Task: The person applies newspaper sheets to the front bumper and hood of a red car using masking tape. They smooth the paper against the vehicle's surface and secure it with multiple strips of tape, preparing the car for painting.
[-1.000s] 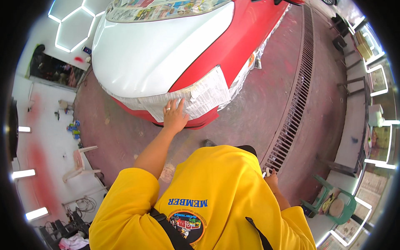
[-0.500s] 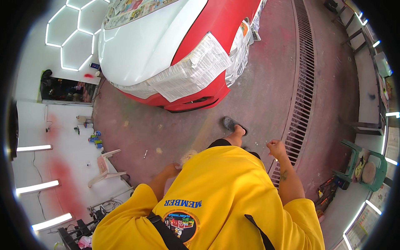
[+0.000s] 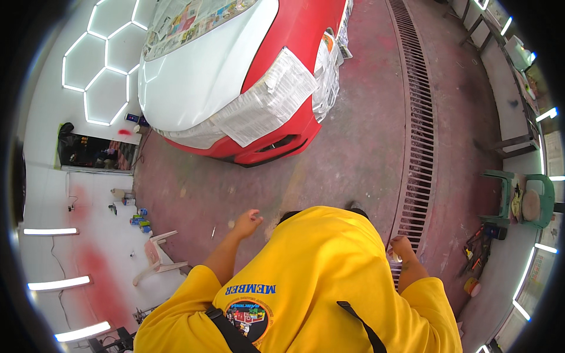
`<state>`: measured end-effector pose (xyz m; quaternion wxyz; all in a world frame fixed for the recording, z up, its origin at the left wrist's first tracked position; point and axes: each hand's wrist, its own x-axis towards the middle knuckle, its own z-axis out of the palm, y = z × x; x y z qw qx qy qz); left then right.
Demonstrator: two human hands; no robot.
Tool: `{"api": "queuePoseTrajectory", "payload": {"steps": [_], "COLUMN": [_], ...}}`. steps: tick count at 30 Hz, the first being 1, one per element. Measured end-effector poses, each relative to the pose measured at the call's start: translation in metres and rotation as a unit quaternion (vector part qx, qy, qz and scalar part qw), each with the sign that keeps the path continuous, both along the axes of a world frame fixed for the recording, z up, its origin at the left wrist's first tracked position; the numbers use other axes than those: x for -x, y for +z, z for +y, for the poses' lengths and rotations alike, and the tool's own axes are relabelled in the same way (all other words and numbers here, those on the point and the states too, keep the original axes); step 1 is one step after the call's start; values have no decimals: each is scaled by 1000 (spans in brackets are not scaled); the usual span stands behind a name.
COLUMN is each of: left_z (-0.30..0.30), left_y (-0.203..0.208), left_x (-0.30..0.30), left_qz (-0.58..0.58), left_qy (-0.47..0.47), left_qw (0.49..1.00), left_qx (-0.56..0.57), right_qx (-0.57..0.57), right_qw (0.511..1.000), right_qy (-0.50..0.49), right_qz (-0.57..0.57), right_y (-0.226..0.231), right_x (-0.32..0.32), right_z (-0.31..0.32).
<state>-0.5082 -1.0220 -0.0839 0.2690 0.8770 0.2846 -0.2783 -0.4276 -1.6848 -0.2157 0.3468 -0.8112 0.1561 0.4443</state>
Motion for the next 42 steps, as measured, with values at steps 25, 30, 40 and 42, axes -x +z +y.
{"api": "queuePoseTrajectory", "payload": {"steps": [25,30,40,42], "left_z": [99,70,97,114], "left_y": [-125,-128,-162,-179], "left_x": [409,376,388,411], "left_qz": [56,6,-87,-80], "left_qy": [422,493,516,539], "left_qw": [904,865,848,833], "left_qx": [31,93,87,100], "right_qx": [-25,25,49,37], "right_qw": [821,746,681,757], "right_qy": [543,653,688,610], "right_qz": [-176,-127,-245,-231], "right_y": [341,403,368,402], "right_x": [-22,1,-13,-4], "right_z": [435,463,476,488]}}
